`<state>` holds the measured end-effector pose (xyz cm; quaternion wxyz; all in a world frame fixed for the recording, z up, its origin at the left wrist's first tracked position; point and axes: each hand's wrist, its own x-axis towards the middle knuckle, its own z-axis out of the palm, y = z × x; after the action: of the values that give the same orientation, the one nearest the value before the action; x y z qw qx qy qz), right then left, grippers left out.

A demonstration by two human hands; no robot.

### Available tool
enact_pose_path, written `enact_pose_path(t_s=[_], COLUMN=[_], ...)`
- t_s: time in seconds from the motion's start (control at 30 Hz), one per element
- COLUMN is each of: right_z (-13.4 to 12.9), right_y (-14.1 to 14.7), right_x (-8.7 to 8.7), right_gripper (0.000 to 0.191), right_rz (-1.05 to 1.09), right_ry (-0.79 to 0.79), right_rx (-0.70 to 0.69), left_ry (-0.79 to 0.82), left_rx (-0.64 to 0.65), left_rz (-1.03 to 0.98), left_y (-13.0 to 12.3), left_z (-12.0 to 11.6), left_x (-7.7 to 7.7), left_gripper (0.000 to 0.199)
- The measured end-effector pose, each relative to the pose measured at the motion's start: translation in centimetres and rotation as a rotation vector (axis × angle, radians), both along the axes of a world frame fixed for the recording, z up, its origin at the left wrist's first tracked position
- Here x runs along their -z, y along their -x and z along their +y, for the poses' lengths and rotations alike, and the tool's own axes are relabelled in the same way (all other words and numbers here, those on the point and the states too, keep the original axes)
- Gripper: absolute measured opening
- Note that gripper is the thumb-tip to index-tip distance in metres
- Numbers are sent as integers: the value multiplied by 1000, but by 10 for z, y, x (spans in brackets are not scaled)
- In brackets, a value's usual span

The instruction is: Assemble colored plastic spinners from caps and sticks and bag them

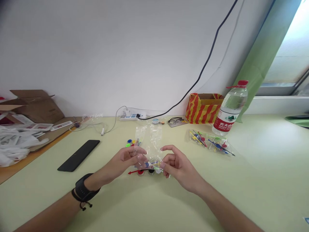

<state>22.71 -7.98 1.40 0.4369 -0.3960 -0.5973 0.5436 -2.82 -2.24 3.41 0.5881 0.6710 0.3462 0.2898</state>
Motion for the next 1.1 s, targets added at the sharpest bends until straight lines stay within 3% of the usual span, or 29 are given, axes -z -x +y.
enact_pose_path(t_s=[0.1,0.27,0.37,0.43,0.53,0.63,0.73,0.83,0.93,1.1], right_z=[2,5,4,3,4,10,19,32,47,76], right_y=[1,-4,-1,2,5,4,0,-3,-4,-1], right_x=[-4,-34,-52,-58,-62,-67,-78,-93,-105,-109], right_gripper=[36,28,31,30,32,40,33,26,29,41], right_rz=[-150,-450,-545,-588,-619,-581,-514,-471,-430,-283], right_ry=[-204,-817,-988,-938,-725,-537,-403,-301,-215,-167], right_rx=[180,619,705,624,423,279,124,-112,-339,-493], left_ry=[-23,-38,-99,-161,-261,-342,-388,-503,-600,-689], left_rx=[63,118,136,146,153,173,170,96,104,210], left_rz=[-4,77,116,146,218,293,333,392,434,484], left_y=[1,6,6,6,7,9,12,12,10,0], left_z=[-1,-5,-8,-9,-9,-9,-5,3,16,43], left_x=[-1,-8,-14,-17,-21,-25,-32,-45,-62,-92], left_gripper=[33,33,32,32,31,30,29,25,26,28])
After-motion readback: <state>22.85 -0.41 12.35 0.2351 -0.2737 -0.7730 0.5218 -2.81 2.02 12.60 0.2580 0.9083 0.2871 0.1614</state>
